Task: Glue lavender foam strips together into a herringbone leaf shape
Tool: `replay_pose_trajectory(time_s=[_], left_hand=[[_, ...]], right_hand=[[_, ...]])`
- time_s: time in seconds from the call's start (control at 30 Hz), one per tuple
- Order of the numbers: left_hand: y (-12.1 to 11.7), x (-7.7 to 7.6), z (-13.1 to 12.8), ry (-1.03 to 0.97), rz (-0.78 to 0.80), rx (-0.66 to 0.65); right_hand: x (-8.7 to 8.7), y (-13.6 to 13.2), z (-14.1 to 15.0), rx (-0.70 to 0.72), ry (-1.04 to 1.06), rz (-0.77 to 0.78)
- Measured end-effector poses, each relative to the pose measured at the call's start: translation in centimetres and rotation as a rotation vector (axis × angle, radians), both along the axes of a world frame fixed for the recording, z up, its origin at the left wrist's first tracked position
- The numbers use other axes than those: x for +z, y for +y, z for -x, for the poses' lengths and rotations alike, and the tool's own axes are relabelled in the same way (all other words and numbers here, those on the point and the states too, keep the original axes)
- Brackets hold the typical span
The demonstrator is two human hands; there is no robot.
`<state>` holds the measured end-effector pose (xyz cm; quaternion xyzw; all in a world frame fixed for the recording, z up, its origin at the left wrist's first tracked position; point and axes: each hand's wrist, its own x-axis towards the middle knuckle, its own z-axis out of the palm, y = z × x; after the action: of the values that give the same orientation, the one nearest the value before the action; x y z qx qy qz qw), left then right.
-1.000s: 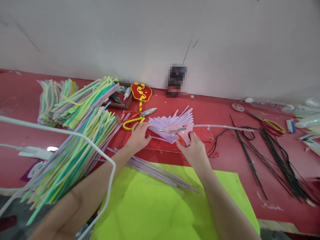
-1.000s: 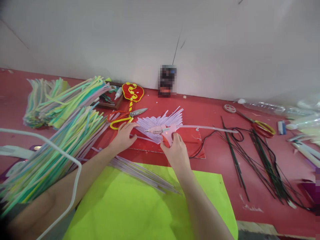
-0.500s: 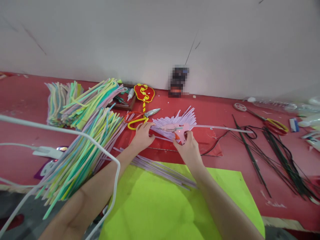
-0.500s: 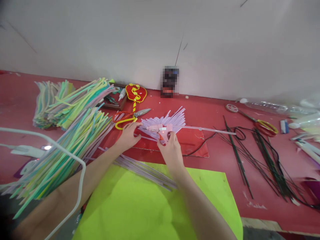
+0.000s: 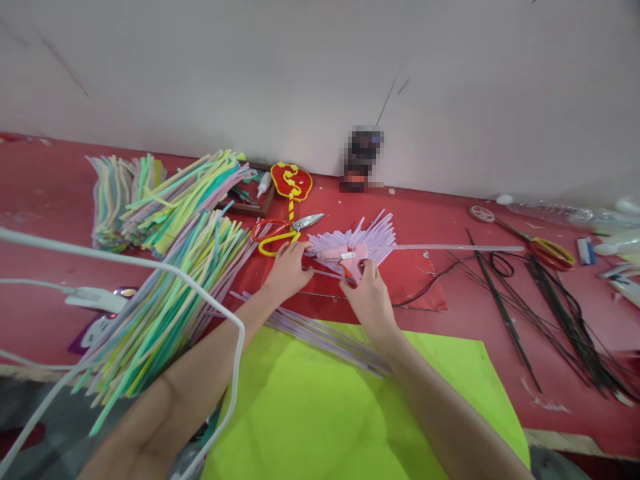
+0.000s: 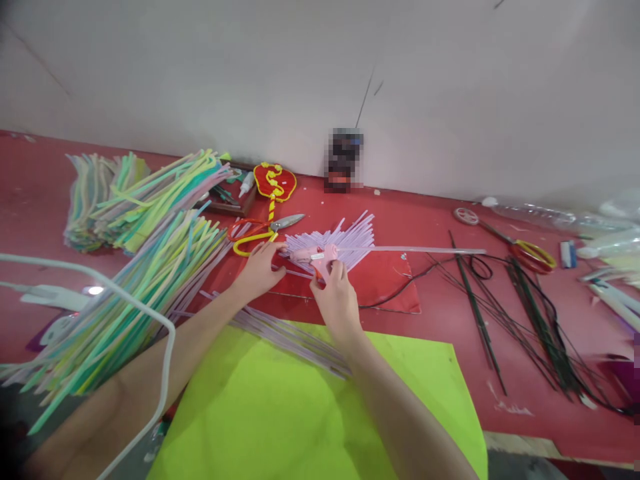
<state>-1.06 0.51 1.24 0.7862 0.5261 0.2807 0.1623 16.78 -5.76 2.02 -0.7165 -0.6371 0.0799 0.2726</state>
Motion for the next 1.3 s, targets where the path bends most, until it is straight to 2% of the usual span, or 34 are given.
replay_pose_trajectory(time_s=[0.87, 1.3], left_hand=[[-0.29, 0.55, -0.23, 0.027, 0.028, 0.011], [-0.19, 0.06, -0.14, 0.024, 0.005, 0.005]], right_hand=[[-0.19, 0.29, 0.07, 0.013, -0.052, 0.033], [0.46, 0.21, 0.30, -0.003, -0.020, 0.069]])
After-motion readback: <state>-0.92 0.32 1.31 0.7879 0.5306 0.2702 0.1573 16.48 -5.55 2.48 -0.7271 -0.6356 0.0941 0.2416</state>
